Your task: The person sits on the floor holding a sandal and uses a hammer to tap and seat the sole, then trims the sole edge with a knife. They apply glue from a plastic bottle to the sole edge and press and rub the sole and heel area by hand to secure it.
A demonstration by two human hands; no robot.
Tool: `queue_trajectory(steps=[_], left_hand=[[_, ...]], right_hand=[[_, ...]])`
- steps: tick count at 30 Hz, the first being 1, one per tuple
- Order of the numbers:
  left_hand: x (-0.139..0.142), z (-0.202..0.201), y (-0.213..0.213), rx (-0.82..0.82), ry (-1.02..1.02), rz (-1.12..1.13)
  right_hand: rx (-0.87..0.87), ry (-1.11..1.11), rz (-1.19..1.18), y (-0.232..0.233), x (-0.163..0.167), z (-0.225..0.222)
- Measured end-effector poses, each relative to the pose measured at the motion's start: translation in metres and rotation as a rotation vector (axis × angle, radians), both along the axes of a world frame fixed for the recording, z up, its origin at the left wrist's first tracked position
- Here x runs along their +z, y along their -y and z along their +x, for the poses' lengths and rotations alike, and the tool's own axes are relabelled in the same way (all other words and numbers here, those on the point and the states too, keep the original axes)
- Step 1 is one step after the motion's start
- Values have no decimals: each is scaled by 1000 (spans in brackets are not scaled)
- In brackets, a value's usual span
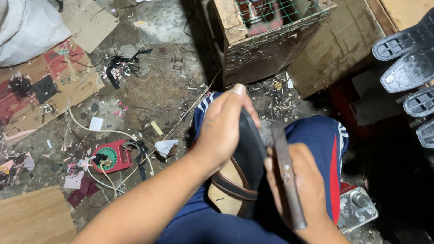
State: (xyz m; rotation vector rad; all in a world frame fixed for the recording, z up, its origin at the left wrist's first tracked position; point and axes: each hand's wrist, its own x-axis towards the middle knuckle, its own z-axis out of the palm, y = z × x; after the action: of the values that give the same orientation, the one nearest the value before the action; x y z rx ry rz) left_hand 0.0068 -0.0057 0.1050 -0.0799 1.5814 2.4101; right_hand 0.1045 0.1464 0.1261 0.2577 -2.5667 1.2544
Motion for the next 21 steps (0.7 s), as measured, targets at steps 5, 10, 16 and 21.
queue_trajectory(steps=[5, 10, 16, 21], left_hand=[[-5, -5, 13, 38, 44, 55], [-5, -1, 10, 13, 26, 97], [-2, 13, -2, -89, -207, -17], [1, 14, -5, -114, -215, -71]], right_hand=[[-20, 263, -41, -10, -1, 24], [107, -30, 19, -11, 6, 26], [134, -209, 140, -5, 18, 3], [-58, -40, -93, -5, 20, -3]])
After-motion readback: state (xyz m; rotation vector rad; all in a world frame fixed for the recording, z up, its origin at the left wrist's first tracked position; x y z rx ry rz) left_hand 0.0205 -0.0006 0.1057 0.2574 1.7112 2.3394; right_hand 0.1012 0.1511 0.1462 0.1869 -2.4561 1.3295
